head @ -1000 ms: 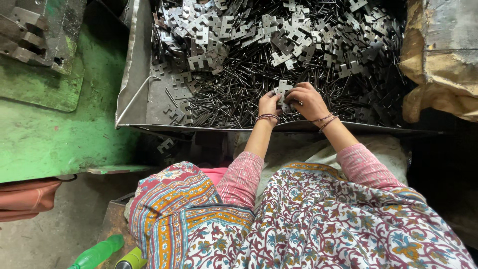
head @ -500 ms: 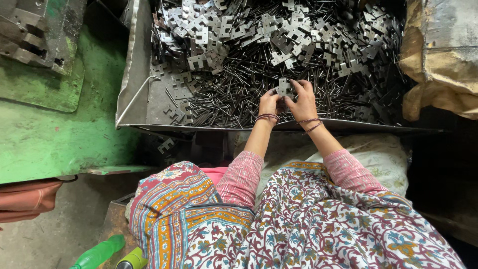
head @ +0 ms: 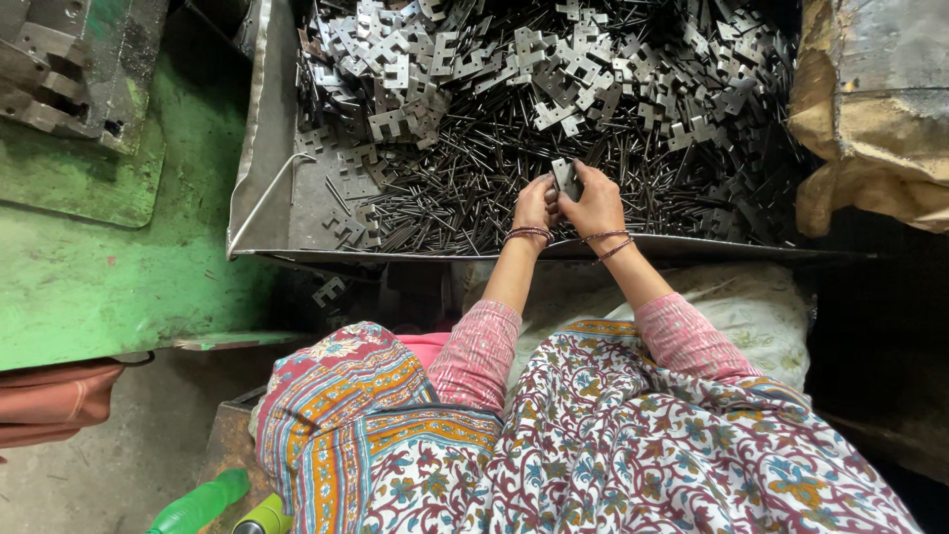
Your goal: The person repeatedly picks up small metal brackets and pins from a metal tray and assembles them by hand. The assembled units are placed back into the same tray. The person works continuously with both hands, handling one unit at a time.
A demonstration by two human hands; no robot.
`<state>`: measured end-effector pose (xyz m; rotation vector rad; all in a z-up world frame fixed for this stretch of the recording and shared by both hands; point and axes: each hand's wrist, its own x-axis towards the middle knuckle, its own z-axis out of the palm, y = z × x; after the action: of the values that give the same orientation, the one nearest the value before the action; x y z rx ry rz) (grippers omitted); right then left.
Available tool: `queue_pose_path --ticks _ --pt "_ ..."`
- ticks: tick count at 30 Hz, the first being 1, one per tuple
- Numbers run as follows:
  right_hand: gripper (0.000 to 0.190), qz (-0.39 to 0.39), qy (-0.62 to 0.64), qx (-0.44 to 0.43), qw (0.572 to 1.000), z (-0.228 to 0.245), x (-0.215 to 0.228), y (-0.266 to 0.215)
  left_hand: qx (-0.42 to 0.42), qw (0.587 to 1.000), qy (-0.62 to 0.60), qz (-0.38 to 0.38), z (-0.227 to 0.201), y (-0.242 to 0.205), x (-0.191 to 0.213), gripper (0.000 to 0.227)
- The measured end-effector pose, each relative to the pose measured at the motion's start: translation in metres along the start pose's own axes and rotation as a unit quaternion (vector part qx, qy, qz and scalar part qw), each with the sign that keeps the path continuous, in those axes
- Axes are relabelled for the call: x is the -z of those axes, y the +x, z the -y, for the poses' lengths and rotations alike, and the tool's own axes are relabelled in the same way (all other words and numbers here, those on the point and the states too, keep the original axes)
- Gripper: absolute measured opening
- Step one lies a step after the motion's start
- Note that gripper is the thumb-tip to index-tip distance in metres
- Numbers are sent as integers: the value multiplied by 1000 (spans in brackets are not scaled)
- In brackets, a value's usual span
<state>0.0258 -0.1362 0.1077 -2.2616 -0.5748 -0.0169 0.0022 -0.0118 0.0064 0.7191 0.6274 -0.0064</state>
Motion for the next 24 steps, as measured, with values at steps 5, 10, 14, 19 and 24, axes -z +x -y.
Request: queue_pose_path --ticks 5,10,14,19,24 --pt "55 -34 12 39 999 -3 8 1 12 1000 4 4 -4 -4 -3 21" --pt "55 -51 -8 48 997 10 20 3 2 1000 12 -14 -4 -5 -3 19" --pt "54 8 -80 47 996 23 15 -3 -6 1000 -19 -7 0 2 0 19" --pt "55 0 -186 81 979 28 0 -9 -32 998 -57 -5 10 12 8 21" --pt "54 38 -103 43 993 8 -3 -8 -58 998 34 8 18 20 13 21"
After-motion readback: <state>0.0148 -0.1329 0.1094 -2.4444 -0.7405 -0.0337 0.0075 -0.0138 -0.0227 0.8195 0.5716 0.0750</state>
